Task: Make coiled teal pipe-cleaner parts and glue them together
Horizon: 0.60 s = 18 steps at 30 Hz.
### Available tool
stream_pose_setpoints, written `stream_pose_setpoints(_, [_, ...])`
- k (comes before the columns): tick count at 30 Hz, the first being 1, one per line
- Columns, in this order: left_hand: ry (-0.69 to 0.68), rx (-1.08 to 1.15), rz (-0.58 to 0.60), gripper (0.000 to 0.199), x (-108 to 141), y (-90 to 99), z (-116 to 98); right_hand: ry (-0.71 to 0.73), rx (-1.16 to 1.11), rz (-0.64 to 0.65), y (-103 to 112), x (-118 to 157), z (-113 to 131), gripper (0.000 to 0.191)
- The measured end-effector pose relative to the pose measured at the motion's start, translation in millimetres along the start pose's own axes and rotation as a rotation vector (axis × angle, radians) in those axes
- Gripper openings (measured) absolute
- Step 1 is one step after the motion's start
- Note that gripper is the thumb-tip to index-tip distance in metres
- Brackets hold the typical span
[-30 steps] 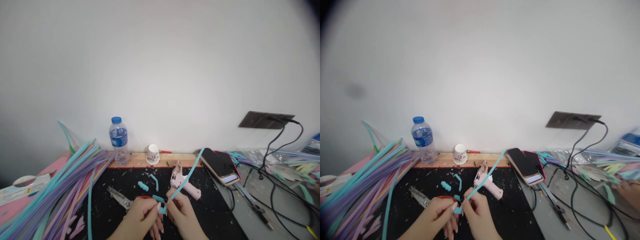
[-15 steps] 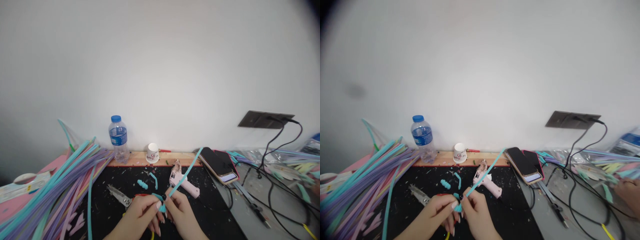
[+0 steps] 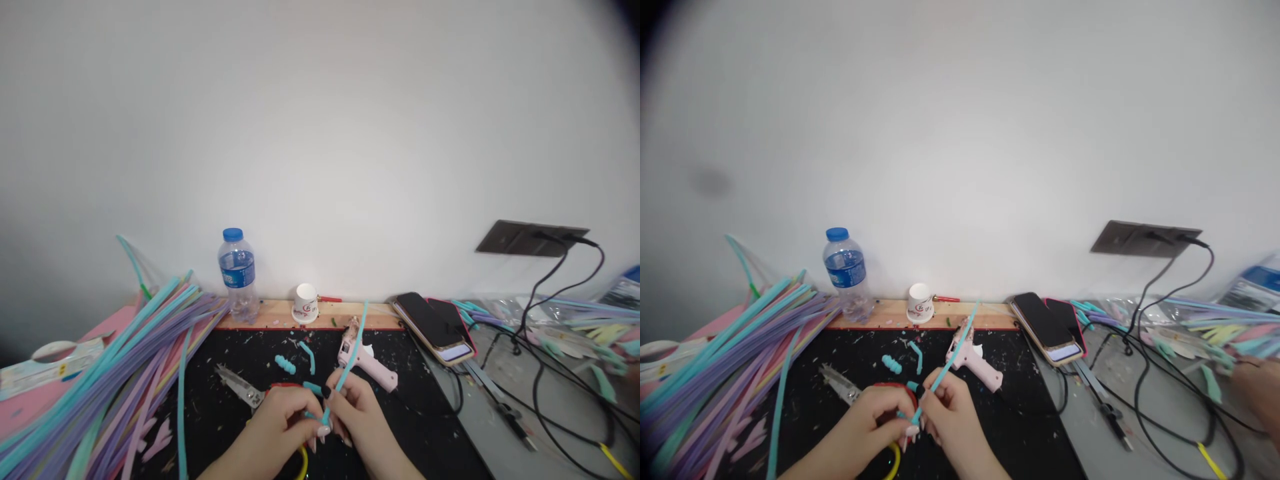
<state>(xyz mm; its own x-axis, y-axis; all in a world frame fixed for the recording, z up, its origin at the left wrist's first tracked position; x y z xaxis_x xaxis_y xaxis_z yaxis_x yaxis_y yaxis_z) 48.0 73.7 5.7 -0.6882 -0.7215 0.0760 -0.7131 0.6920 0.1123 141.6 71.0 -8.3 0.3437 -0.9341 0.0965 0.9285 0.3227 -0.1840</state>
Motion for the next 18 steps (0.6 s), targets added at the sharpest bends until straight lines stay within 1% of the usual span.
stream_pose_setpoints(3, [0.002, 0.199, 0.024, 0.008, -2, -4.9, 6, -0.065, -0.266, 0.013, -3, -1, -6, 0.024])
stream_pose_setpoints(6, [-0.021, 0.307, 0.015, 0.015, -2, -3.8, 8, -0.076, -0.408, 0.023, -4, 0, -6, 0.026])
stream_pose_setpoints(8, [-0.030, 0.255, 0.015, 0.019, -1, -0.6, 3, -0.050, -0.451, 0.022, -2, -1, -5, 0.027])
stream_pose_setpoints(9, [-0.044, 0.176, 0.013, 0.018, -1, 1.5, -2, -0.035, -0.467, 0.018, 0, -1, -5, 0.027])
stream_pose_setpoints(11, [-0.112, -0.065, 0.031, 0.017, 0, 2.4, -17, -0.015, -0.486, 0.009, 2, -1, -4, 0.026])
stream_pose_setpoints(13, [-0.126, -0.201, 0.009, 0.014, 1, 3.6, -24, -0.011, -0.483, 0.006, 4, -1, -5, 0.024])
stream_pose_setpoints(14, [-0.108, -0.231, -0.005, 0.011, 2, 4.0, -24, -0.015, -0.475, 0.006, 3, 0, -5, 0.024])
stream_pose_setpoints(16, [-0.044, -0.219, -0.036, 0.003, 3, 4.5, -18, -0.026, -0.447, 0.005, 2, 0, -6, 0.025])
stream_pose_setpoints(17, [-0.014, -0.187, -0.043, 0.003, 3, 4.0, -14, -0.032, -0.431, -0.002, 2, 0, -7, 0.025])
stream_pose_setpoints(18, [0.004, -0.151, -0.040, 0.007, 3, 2.5, -12, -0.037, -0.414, -0.014, 2, 0, -7, 0.026])
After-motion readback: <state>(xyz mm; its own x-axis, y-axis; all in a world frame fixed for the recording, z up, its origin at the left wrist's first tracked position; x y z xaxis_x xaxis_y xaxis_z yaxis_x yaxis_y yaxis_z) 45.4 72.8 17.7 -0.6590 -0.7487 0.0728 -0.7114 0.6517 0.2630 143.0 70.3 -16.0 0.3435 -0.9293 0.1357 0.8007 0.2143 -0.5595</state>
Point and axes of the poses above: each hand's wrist, its own x-axis away from the middle knuckle, its own y-axis out of the back of the hand, z = x × y, the point moved 8 cm from there along -x, towards the middle knuckle, and after that the axes turned 11 degrees about z, right-handed, at the moved point
